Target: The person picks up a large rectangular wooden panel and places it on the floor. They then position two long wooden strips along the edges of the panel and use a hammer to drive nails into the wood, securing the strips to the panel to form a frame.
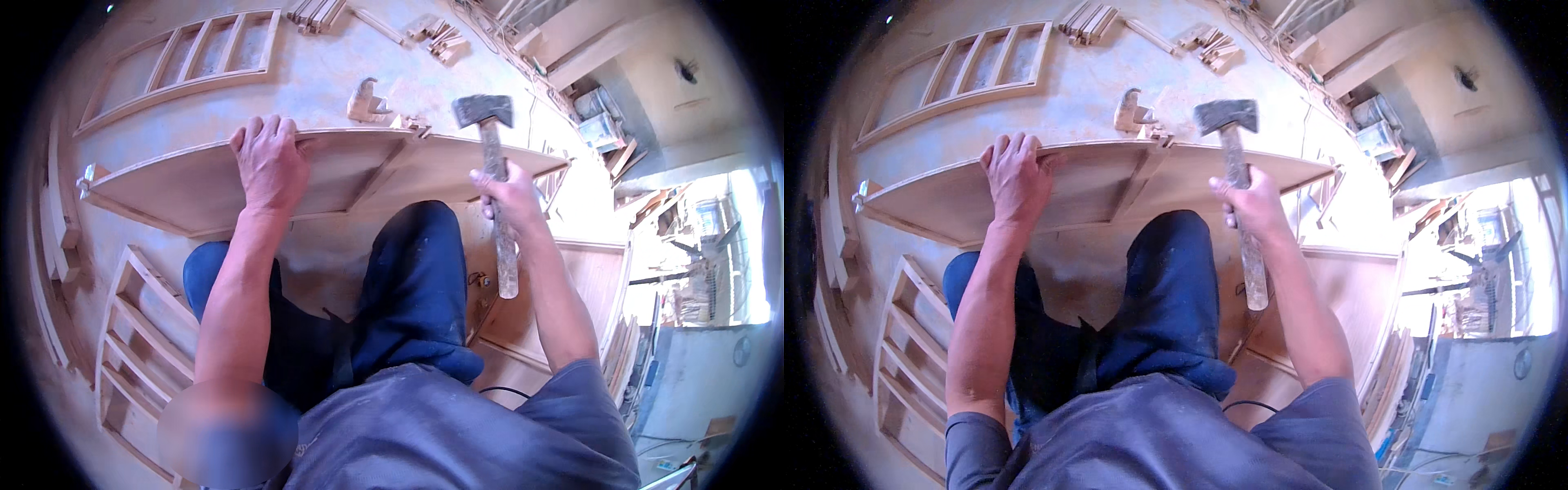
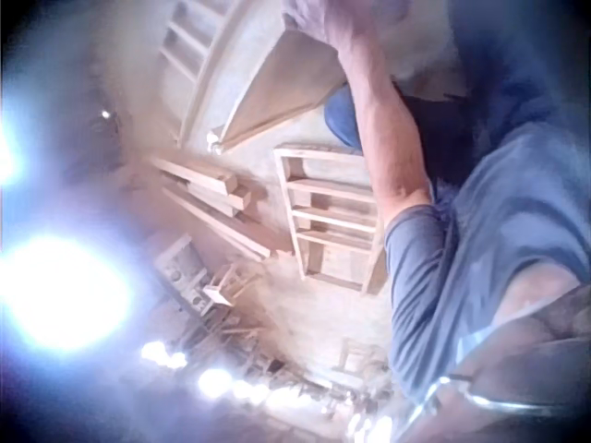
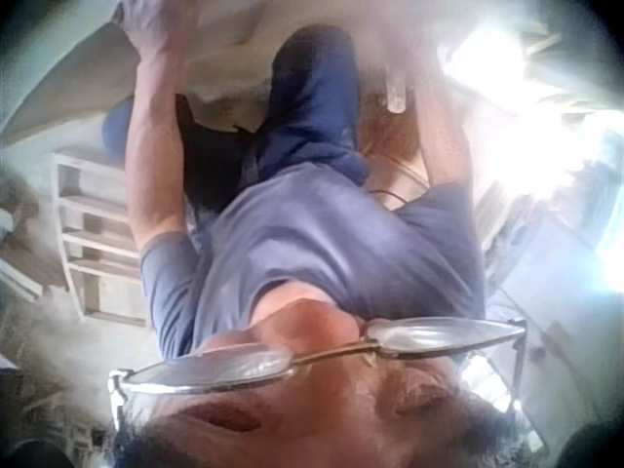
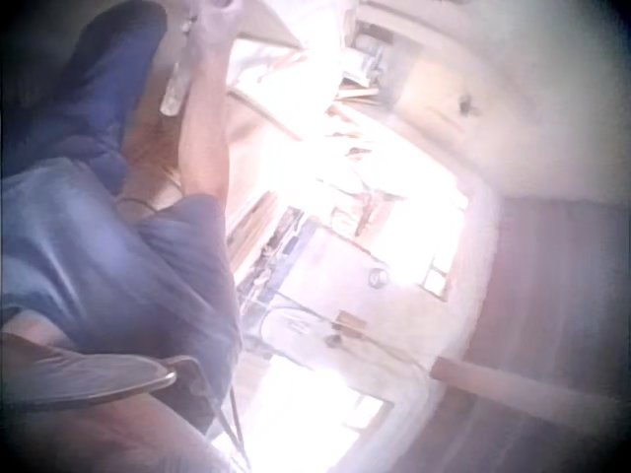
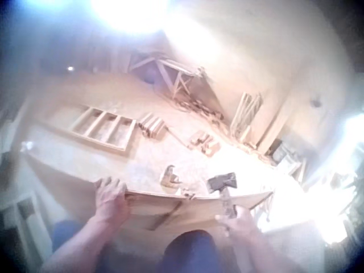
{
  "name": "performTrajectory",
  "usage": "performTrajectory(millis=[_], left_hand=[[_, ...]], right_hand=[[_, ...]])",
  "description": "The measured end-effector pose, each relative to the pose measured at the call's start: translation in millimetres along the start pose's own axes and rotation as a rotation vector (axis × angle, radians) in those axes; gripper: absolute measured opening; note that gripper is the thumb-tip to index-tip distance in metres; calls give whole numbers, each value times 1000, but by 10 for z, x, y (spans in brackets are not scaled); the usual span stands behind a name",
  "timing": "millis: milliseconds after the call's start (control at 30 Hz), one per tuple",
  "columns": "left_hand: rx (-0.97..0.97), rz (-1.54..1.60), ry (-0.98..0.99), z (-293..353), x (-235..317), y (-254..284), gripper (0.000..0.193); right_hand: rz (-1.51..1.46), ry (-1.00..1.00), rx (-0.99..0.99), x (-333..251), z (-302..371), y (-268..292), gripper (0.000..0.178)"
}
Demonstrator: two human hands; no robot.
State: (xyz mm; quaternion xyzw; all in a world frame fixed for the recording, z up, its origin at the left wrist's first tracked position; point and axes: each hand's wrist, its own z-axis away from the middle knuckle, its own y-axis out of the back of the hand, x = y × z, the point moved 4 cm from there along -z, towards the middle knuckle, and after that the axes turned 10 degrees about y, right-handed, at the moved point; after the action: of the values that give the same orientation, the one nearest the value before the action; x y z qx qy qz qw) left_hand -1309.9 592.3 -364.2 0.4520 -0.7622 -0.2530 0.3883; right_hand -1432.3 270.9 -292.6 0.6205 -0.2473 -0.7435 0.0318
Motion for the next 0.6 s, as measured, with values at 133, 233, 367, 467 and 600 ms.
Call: performTrajectory(millis=[133,233,367,467,600], left_hand=[[-35,-17,22,-3,4,53,36],[-38,-11,19,-3,72,15,36],[26,-9,-44,-16,75,-30,35],[35,-36,-60,32,80,-3,35],[-22,-33,-26,-2,106,55,35]], right_hand=[[127,268,271,-147,64,265,31],[933,368,125,315,-49,183,34],[1073,290,-146,88,-173,196,38],[960,302,-39,8,-101,317,33],[714,318,244,-337,-46,439,37]])
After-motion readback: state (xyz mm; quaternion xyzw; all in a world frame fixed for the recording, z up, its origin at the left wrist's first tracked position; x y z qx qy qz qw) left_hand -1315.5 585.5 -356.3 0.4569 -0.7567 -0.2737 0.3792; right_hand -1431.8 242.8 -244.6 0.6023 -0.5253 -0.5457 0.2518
